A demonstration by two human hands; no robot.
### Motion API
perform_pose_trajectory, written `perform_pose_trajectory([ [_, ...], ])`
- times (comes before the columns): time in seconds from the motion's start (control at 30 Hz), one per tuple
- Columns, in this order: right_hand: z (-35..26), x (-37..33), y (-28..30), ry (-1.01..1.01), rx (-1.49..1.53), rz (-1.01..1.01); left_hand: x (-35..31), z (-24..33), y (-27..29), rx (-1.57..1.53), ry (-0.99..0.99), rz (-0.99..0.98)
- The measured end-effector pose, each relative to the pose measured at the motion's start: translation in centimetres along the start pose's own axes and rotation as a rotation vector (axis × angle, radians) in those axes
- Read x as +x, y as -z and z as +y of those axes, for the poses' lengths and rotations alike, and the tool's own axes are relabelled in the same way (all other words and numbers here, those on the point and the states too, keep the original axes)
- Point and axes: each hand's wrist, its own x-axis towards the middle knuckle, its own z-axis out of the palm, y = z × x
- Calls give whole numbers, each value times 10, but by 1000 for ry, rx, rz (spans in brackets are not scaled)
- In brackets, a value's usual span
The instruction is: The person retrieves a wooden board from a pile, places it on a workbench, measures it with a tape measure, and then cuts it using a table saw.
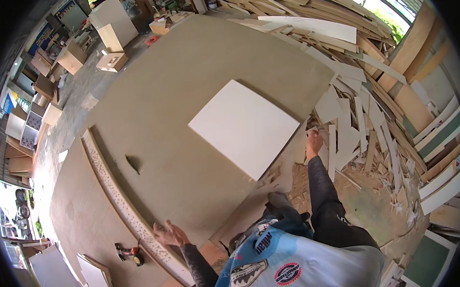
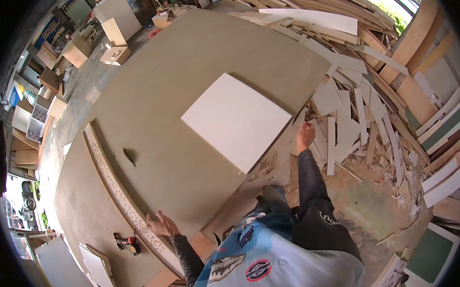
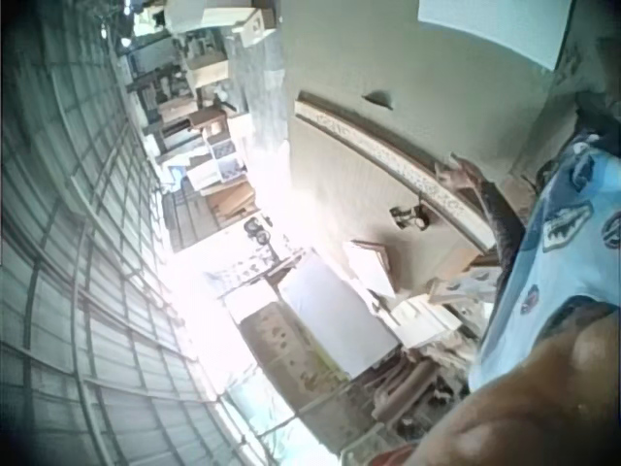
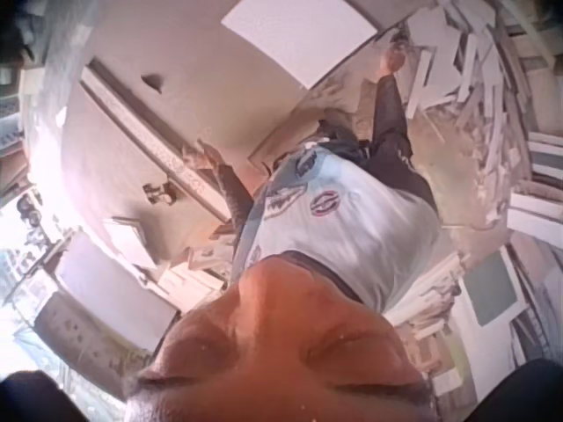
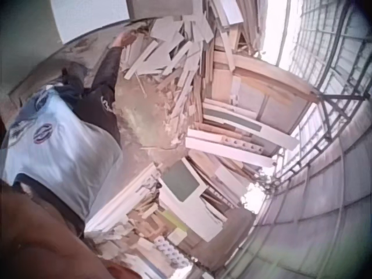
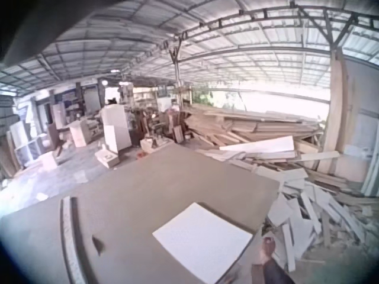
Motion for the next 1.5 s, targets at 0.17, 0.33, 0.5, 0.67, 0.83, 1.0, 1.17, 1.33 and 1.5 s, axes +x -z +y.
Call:
perform_pose_trajectory([
  [0.17,28,148,-26,-316,461,-168,-138,150,-102,-546,122,-613],
  [0.33,21,263,-68,-241,443,-283,-235,262,-125,-14,-252,-743],
  [0.5,3,315,-100,-128,484,-432,-249,274,-126,135,-395,-704],
  [0.67,3,309,-108,-212,284,-182,-239,281,-123,189,-359,-821],
  [0.83,-54,241,-88,-203,416,-48,-221,270,-122,110,-270,-750],
  [1.0,-25,273,-80,-185,229,-19,-143,266,-168,61,-389,-555],
  [1.17,-9,189,-42,159,9,156,-34,299,-236,156,-522,-681],
  [1.33,-68,61,33,559,74,-522,45,292,-298,311,-588,-785],
  [1.5,-61,29,51,540,23,-675,47,301,-327,323,-633,-944],
])
